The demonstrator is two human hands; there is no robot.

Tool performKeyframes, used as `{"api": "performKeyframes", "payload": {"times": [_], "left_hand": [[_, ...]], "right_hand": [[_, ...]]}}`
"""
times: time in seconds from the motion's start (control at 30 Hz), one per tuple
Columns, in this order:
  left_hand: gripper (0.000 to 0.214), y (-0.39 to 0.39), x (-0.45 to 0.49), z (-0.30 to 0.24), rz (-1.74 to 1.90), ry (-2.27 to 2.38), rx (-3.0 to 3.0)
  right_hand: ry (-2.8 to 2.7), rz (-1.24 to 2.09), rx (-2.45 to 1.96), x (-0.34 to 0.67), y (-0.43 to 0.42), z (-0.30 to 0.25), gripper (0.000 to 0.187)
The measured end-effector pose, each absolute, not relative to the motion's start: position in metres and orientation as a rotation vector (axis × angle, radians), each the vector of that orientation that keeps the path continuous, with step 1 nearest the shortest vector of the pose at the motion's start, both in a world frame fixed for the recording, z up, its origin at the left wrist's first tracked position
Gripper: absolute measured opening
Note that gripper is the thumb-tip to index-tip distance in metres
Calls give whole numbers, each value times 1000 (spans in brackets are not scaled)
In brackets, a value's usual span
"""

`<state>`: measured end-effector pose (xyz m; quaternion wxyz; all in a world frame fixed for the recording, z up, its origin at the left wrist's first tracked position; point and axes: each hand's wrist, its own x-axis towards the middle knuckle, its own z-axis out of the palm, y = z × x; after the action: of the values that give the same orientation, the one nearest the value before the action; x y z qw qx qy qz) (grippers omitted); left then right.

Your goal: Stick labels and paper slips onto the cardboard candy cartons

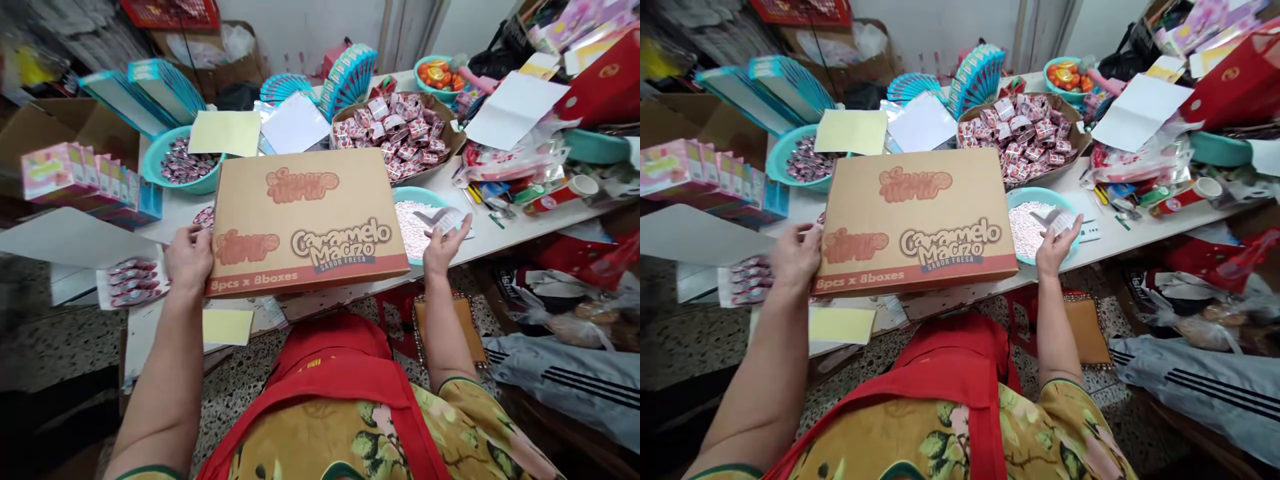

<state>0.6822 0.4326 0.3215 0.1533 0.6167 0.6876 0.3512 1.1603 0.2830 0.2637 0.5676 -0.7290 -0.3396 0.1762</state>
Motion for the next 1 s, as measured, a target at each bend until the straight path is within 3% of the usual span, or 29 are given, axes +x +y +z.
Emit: {"api": "performKeyframes", "payload": {"times": [0.13,0.33,0.5,0.67,0.87,1.0], "left_hand": [[32,393,740,373,1365,1765,2072],[49,371,895,442,857,738,2076],[18,389,933,433,568,517,2073],[16,381,900,410,1145,791,1827],[14,361,869,392,1759,876,1815],[13,353,852,380,1921,948,1728]], "right_hand": [[-1063,370,-1674,1183,260,335,98],[-1779,453,-1633,1132,271,434,97],[-1865,502,-1579,1106,290,441,88],[-1373,426,-1599,1096,288,426,85],[-815,1188,-1312,1025,289,402,75],[-610,1439,-1156,978,292,402,52]]}}
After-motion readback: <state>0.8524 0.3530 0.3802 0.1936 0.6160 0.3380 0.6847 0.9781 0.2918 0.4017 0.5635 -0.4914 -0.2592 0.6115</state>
